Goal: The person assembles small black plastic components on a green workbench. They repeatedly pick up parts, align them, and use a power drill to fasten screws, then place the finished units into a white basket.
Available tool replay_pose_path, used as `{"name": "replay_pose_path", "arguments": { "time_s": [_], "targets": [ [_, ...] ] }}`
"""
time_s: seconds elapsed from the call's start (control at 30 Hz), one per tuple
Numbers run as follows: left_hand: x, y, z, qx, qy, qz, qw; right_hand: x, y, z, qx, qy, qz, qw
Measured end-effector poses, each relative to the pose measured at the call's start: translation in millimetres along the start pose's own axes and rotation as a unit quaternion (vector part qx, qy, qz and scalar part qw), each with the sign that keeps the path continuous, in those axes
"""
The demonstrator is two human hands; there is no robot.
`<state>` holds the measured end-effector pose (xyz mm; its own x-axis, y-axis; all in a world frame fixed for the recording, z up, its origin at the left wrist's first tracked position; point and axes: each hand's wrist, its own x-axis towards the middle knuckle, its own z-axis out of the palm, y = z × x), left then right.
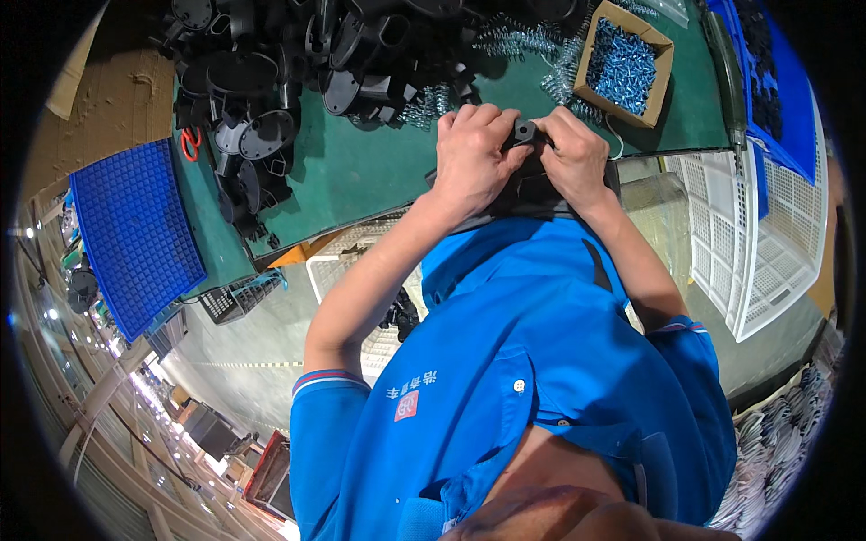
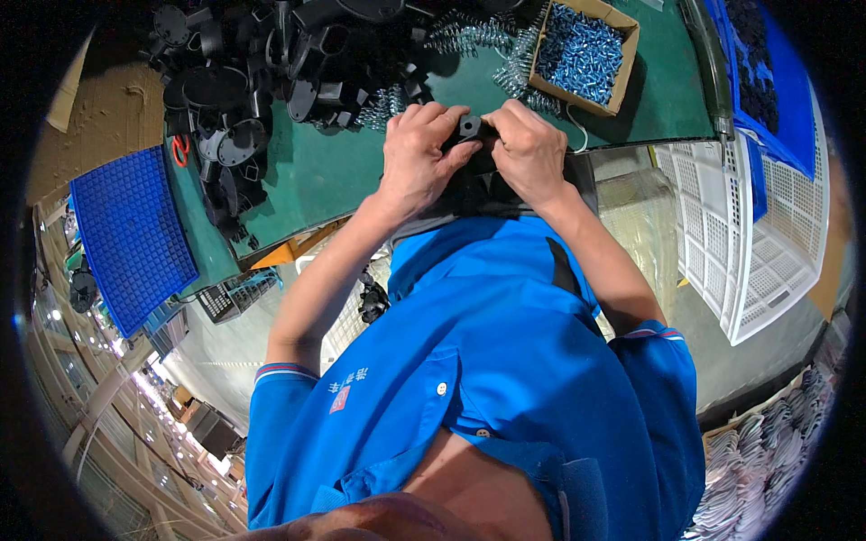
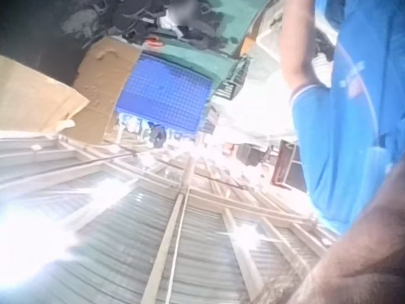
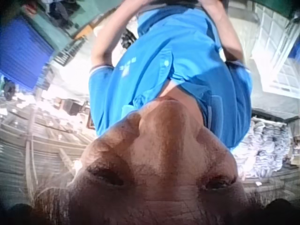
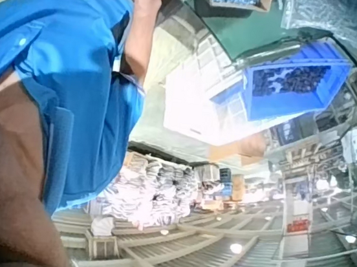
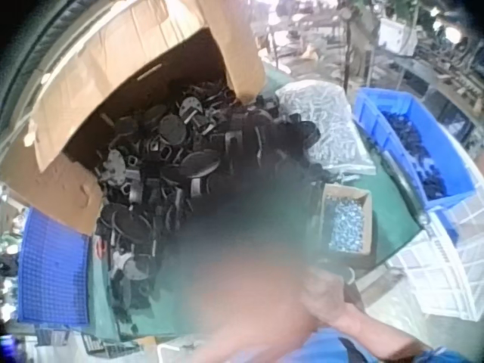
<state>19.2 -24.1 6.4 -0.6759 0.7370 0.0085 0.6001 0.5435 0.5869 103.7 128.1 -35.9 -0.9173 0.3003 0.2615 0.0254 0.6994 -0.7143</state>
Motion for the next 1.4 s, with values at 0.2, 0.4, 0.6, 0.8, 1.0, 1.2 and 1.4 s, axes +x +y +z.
{"name": "replay_pose_path", "arguments": {
  "time_s": [0.2,0.4,0.6,0.8,1.0,1.2,1.4],
  "targets": [
    [10.9,10.7,-3.2,0.105,-0.063,0.013,0.992,-0.1,3.3,-8.6,0.002,-0.060,-0.005,0.998],
    [10.6,25.1,1.9,0.261,-0.058,0.066,0.961,21.8,19.4,-98.3,-0.027,0.042,-0.017,0.999],
    [13.8,16.0,9.2,0.230,-0.054,0.043,0.971,45.2,54.6,-152.3,-0.089,0.047,0.100,0.990],
    [12.5,11.8,9.5,0.190,-0.021,0.053,0.980,94.0,159.7,-217.1,-0.432,-0.007,0.244,0.868],
    [9.0,12.2,10.2,0.175,-0.016,0.047,0.983,104.6,177.1,-211.1,-0.406,-0.102,0.275,0.866],
    [8.9,11.0,15.1,0.161,-0.002,0.045,0.986,88.6,173.0,-205.2,0.033,0.067,0.310,0.948],
    [13.1,13.3,12.7,0.173,-0.017,0.049,0.984,82.9,44.6,-158.9,0.435,0.068,0.085,0.894]
  ]
}}
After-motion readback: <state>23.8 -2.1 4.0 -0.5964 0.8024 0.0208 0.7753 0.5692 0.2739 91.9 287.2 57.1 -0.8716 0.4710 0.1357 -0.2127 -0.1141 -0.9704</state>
